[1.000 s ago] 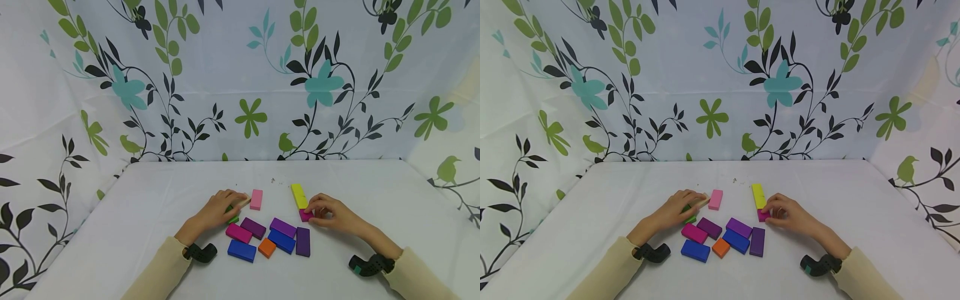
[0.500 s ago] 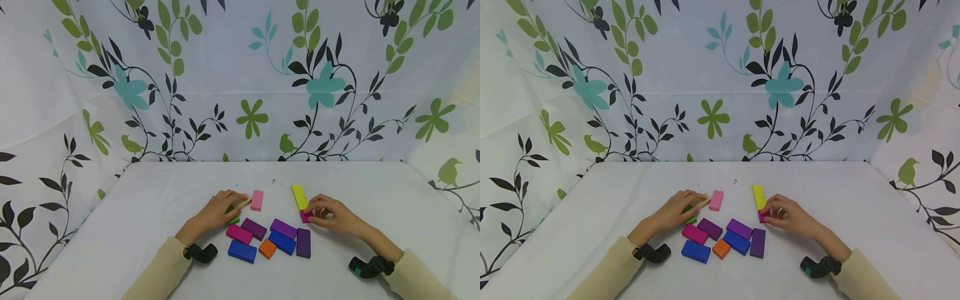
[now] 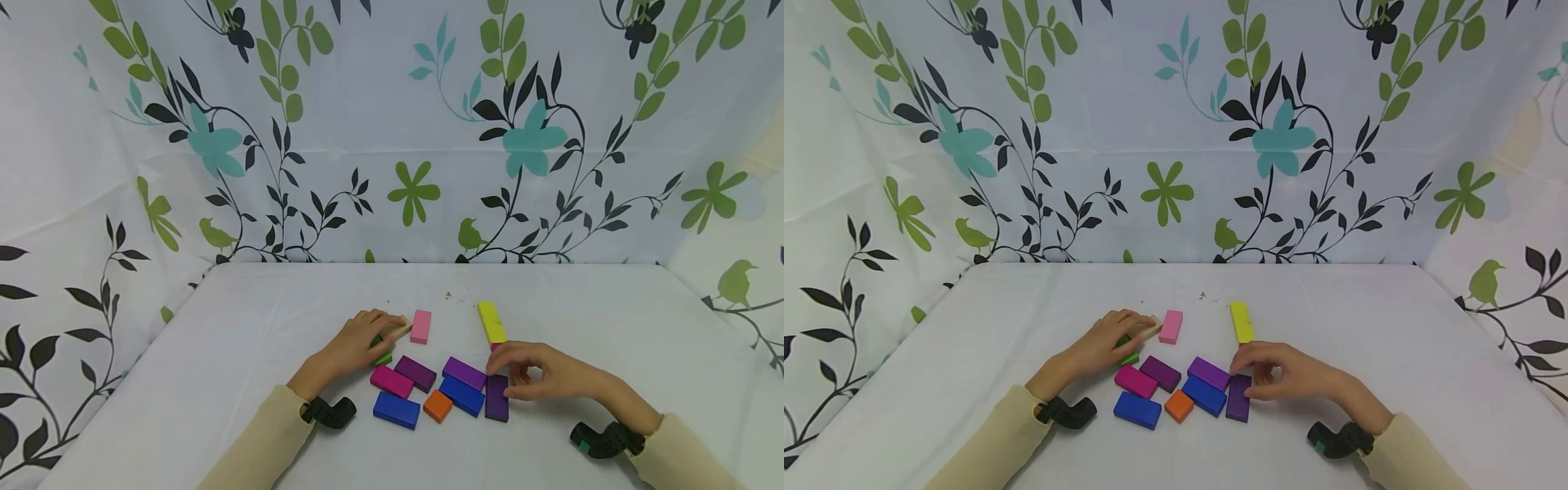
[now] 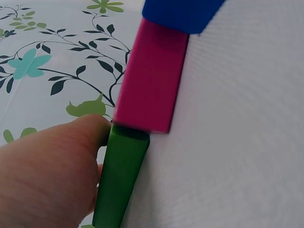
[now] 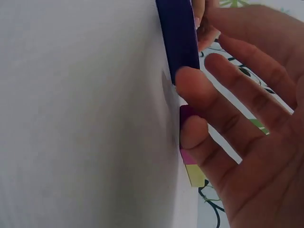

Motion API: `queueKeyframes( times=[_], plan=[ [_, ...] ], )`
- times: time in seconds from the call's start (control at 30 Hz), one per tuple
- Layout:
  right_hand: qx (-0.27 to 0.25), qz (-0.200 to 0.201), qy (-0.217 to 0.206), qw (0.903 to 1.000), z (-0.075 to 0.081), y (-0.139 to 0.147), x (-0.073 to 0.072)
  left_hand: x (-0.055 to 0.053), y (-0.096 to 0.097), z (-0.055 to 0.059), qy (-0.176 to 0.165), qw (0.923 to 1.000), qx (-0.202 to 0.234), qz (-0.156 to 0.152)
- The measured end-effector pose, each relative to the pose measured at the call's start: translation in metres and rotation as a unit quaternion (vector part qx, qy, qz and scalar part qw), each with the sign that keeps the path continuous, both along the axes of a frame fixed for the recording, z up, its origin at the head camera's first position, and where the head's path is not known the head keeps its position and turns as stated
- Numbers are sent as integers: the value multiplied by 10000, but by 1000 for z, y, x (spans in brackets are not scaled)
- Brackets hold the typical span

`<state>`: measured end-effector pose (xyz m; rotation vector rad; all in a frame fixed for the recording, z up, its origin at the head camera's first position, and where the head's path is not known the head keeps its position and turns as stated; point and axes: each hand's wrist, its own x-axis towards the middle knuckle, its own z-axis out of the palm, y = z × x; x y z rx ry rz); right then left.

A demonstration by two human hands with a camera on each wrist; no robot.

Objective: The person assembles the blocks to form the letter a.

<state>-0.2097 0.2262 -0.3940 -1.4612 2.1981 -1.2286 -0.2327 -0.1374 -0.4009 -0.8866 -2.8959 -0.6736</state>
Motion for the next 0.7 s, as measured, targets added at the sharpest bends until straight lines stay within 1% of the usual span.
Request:
queueKeyframes(
  times=[0.13, 0.2, 0.27, 0.37, 0.6, 0.7],
  plan=[
    [114, 309, -200, 9993, -1, 0, 1, 0, 1, 1, -3, 10000, 2, -10],
    [141, 428, -190, 9988, -1, 0, 1, 0, 1, 0, -13, 10000, -4, -13],
    [174, 467, -202, 9986, -1, 1, 2, 0, 0, 0, -6, 10000, -1, -16],
    [205, 480, -179, 9985, 0, 1, 2, 0, 0, -1, 0, 10000, 15, -42],
    [317, 431, 116, 9985, 1, 2, 2, 0, 0, 0, 31, 10000, 29, -48],
    [423, 389, 120, 9983, 2, 1, 3, 0, 0, 0, -3, 10000, 8, -24]
  ],
)
